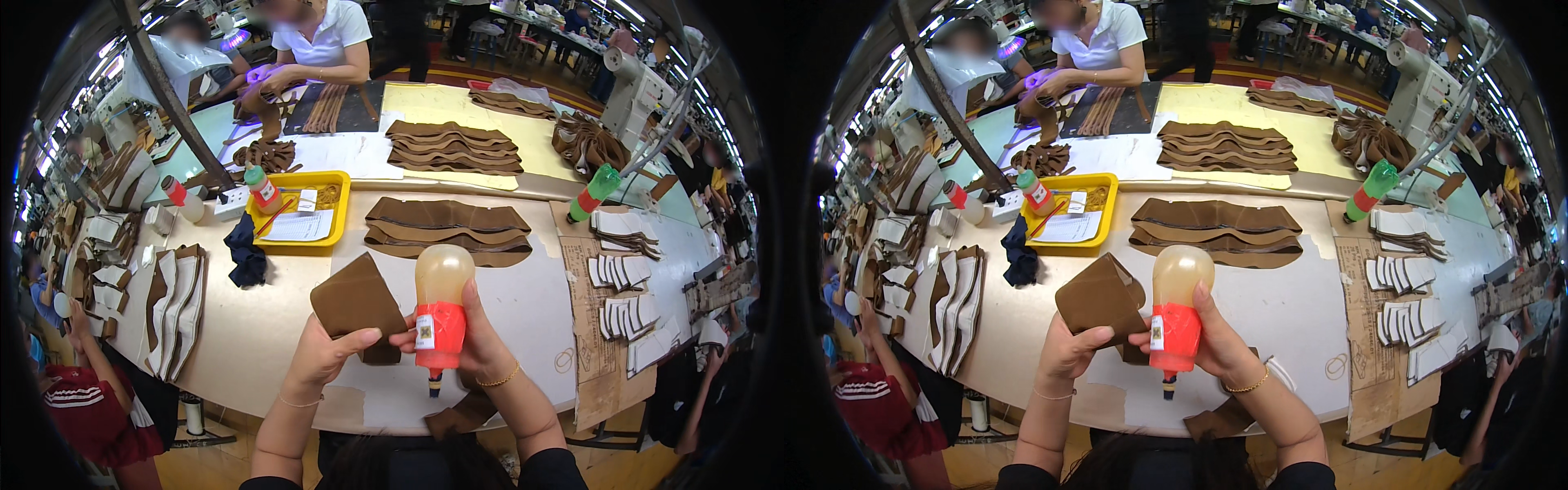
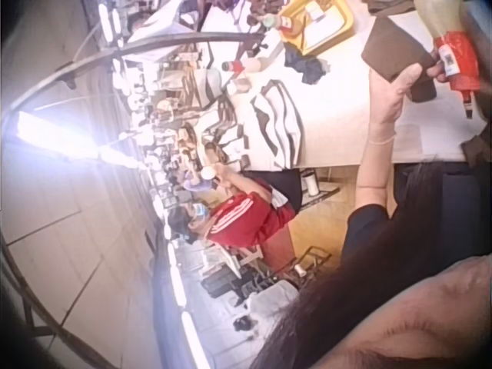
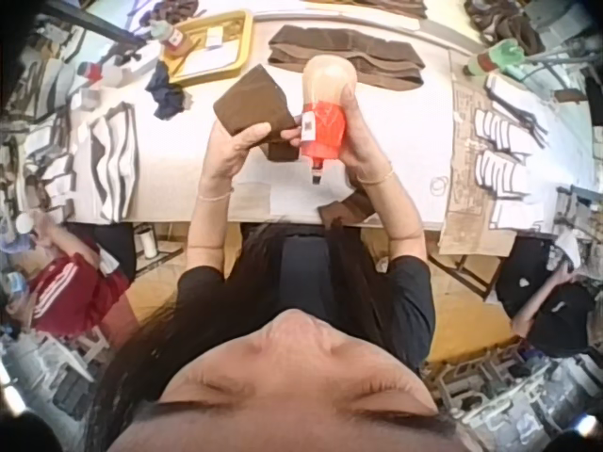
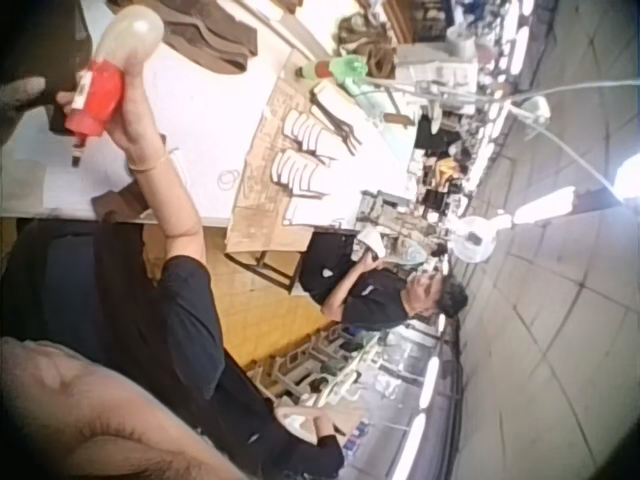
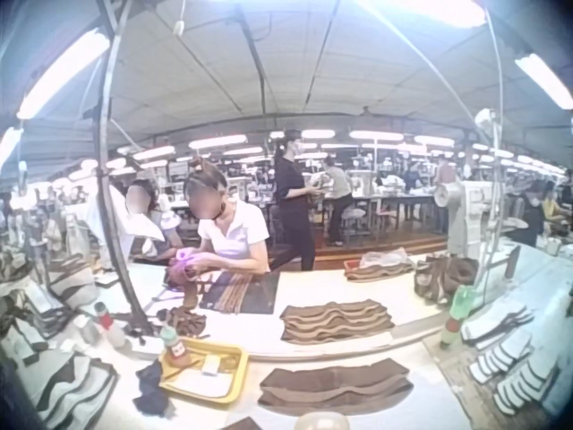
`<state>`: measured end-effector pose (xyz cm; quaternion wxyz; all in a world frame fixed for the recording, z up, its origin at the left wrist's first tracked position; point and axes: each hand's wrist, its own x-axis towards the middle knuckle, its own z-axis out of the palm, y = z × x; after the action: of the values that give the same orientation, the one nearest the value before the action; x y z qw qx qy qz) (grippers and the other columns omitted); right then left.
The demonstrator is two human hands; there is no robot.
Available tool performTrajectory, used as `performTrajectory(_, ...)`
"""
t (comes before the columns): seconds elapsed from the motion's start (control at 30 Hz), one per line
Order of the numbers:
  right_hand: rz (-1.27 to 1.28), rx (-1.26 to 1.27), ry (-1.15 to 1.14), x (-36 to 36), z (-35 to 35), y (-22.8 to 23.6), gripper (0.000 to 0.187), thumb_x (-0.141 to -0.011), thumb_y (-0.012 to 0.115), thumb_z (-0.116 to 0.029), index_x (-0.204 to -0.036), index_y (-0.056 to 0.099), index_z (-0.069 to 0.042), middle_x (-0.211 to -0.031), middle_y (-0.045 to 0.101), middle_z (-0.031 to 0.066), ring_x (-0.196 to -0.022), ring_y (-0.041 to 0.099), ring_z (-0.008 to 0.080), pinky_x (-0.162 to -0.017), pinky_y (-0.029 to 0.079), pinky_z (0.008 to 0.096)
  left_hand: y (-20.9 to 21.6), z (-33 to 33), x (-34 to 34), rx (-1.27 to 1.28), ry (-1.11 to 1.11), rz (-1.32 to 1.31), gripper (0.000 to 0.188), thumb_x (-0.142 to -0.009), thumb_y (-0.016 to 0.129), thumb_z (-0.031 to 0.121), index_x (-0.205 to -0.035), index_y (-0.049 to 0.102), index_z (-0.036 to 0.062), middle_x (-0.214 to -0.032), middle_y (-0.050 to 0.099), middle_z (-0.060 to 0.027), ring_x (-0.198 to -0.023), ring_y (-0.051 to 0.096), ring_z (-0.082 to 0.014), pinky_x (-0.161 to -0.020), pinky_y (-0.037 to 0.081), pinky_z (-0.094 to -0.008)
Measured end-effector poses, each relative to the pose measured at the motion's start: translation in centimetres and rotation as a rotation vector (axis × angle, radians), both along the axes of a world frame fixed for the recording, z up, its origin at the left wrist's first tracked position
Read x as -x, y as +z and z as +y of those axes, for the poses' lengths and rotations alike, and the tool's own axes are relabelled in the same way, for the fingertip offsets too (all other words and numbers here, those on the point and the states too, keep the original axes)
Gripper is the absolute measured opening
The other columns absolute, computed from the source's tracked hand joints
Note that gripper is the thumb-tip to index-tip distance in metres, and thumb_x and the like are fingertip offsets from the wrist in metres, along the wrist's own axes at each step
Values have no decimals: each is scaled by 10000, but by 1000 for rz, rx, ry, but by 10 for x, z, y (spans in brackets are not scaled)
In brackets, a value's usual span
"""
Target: The person applies glue from a squeeze bottle to the edges of brown fabric pieces and presses them together. The person repeats this process on multiple fabric pieces, stacking the finished items on the table.
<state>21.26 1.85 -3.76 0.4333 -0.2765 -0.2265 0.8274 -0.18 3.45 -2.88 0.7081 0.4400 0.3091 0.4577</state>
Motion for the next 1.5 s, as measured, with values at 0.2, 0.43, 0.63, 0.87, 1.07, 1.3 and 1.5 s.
performTrajectory(0.2,-67,-174,-199,-14,12,4,892,-712,351,-808,-1023,520,12,-974,569,121,-774,629,208,-668,538,326,19,-6,17,79,-131,11,697,-620,756,-8,-1234,426,-18,-1129,552,-90,-1042,532,-175,-900,438,-313)
performTrajectory(0.43,-343,-689,-661,-9,54,48,857,-749,424,-747,-1271,351,-70,-1075,546,116,-912,582,186,-749,522,334,28,-19,15,184,-213,-83,780,-580,757,15,-1269,394,-22,-1168,536,-107,-1089,520,-196,-939,416,-325)
performTrajectory(0.63,-579,-869,-658,-5,69,55,890,-723,492,-733,-1268,362,-41,-1105,536,114,-987,560,195,-820,495,347,29,-26,13,171,-199,-43,773,-575,761,48,-1261,409,-18,-1143,558,-104,-1066,539,-193,-939,420,-328)
performTrajectory(0.87,-497,-857,-648,9,68,63,810,-720,576,-684,-1127,462,8,-1005,551,64,-918,538,149,-791,456,299,29,-27,12,161,-246,-69,766,-575,759,64,-1255,415,-19,-1140,560,-104,-1067,539,-195,-946,415,-334)
performTrajectory(1.07,-524,-840,-671,11,61,56,812,-729,549,-708,-1071,505,28,-967,560,51,-887,526,126,-768,440,271,25,-28,13,148,-213,-54,767,-575,757,69,-1256,414,-19,-1144,555,-107,-1083,527,-195,-953,404,-337)
performTrajectory(1.3,-578,-724,-580,5,47,39,933,-699,485,-767,-1248,374,-21,-1105,522,96,-969,566,198,-800,505,358,22,-26,13,150,-205,-62,760,-574,747,58,-1254,416,-23,-1144,554,-111,-1080,530,-201,-949,407,-336)
performTrajectory(1.5,-547,-691,-651,12,35,39,928,-693,422,-806,-1185,427,-19,-960,573,97,-864,585,179,-733,507,327,23,-26,10,158,-191,-85,748,-581,736,54,-1250,414,-33,-1144,556,-123,-1071,540,-208,-944,416,-337)
